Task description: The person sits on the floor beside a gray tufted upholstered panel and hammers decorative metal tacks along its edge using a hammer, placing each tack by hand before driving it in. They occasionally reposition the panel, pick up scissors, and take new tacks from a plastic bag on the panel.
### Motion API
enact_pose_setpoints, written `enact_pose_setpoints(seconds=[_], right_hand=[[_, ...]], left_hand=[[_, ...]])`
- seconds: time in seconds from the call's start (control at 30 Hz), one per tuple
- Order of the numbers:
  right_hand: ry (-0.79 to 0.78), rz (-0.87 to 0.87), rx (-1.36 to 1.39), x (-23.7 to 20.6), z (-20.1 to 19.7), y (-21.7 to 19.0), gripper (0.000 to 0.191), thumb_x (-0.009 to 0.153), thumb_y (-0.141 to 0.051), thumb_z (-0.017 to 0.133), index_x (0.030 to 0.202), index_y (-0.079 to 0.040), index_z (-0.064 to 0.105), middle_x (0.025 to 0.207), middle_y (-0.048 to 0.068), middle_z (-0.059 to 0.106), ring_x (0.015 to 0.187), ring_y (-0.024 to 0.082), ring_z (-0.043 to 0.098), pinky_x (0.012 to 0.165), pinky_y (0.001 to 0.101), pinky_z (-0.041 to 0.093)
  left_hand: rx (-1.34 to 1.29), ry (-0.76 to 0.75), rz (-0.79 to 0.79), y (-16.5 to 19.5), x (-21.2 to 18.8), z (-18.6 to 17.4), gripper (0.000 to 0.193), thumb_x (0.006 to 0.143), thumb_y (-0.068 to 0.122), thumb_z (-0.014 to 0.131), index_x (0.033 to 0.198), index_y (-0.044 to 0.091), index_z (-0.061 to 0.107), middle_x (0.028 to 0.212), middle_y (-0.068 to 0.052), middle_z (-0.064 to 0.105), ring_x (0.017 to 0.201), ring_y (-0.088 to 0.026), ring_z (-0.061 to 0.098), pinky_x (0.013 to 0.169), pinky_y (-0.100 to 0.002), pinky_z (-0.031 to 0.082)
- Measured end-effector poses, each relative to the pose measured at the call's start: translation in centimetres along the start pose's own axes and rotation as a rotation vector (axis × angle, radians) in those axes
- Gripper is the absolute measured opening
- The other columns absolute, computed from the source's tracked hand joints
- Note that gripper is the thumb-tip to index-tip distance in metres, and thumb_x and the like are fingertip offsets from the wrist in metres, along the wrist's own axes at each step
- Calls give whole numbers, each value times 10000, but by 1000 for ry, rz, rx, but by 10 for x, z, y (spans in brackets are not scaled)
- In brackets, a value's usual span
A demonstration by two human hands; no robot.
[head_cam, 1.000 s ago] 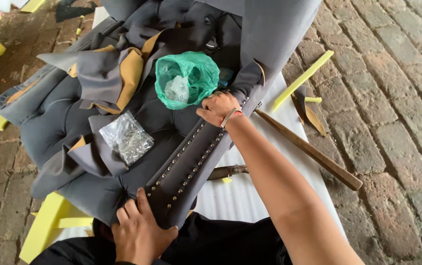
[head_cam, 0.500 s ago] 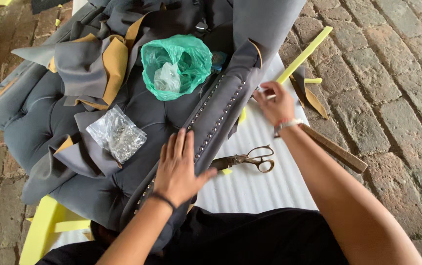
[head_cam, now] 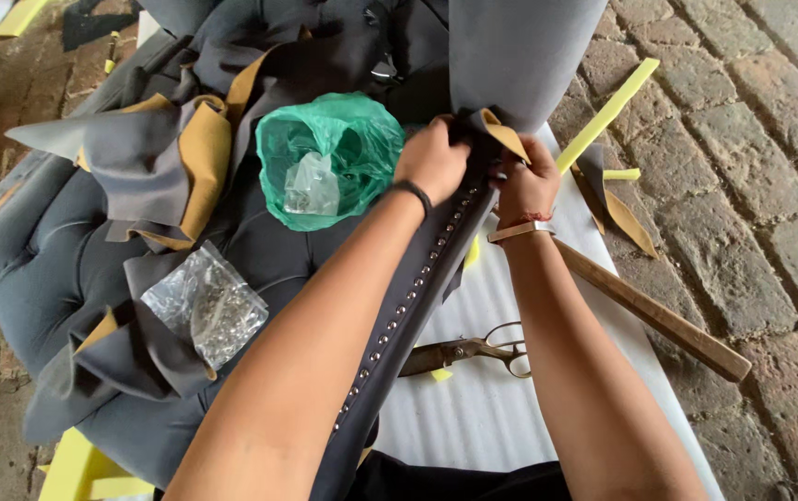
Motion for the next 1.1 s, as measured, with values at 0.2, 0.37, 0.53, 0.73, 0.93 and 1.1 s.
enact_pose_setpoints(seconds=[0.2, 0.37, 0.53, 0.73, 0.93, 1.1], right_hand=[[21, -335, 93, -11, -16, -15, 238, 959, 84, 598, 1048, -130, 543, 892, 1, 693, 737, 122, 679, 563, 261, 536], [-96, -305, 49, -31, -22, 12, 127, 895, 53, 601, 977, -12, 673, 976, 5, 657, 860, 122, 610, 741, 245, 484], [-146, -227, -49, -36, -20, 28, 137, 925, -8, 747, 1059, -3, 721, 925, -4, 657, 800, 86, 574, 707, 204, 459], [-80, -300, -206, -32, -2, 2, 347, 834, -44, 802, 1145, -42, 650, 1029, -34, 663, 796, 42, 587, 685, 193, 503], [-186, -286, -55, -13, 13, 6, 246, 937, -36, 754, 1172, 11, 697, 1033, -13, 718, 938, 53, 647, 835, 199, 527], [-162, -211, 88, 0, 12, 15, 221, 998, -131, 704, 1158, 18, 732, 1004, -53, 718, 902, 26, 616, 797, 169, 492]], left_hand=[[-566, -202, -121, -30, -19, 7, 213, 885, 79, 695, 1090, 29, 726, 961, -91, 745, 876, -198, 671, 787, -324, 539], [-733, -21, 309, -15, -62, -17, 282, 839, -80, 639, 1089, 36, 702, 1262, -40, 676, 1149, -142, 656, 981, -272, 537], [-764, -6, -20, -42, -56, -10, 371, 905, -25, 601, 1257, 81, 653, 1184, -68, 704, 896, -157, 691, 784, -271, 557], [-453, 38, -76, -46, -46, -7, 374, 935, 122, 671, 1299, 62, 613, 1135, -115, 744, 780, -148, 724, 729, -299, 579], [-415, 103, 168, -26, -17, 4, 278, 983, 206, 675, 1208, 43, 692, 1045, -128, 785, 923, -147, 727, 810, -318, 564], [-664, 9, -65, -48, -7, 26, 235, 1013, 208, 662, 1140, 28, 742, 890, -35, 724, 746, -100, 607, 674, -290, 494]])
Point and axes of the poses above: each hand's wrist, its own x-axis towards the middle knuckle, its own z-axis out of the palm, y = z × x, the point moved 10 cm from there along x, towards the middle knuckle
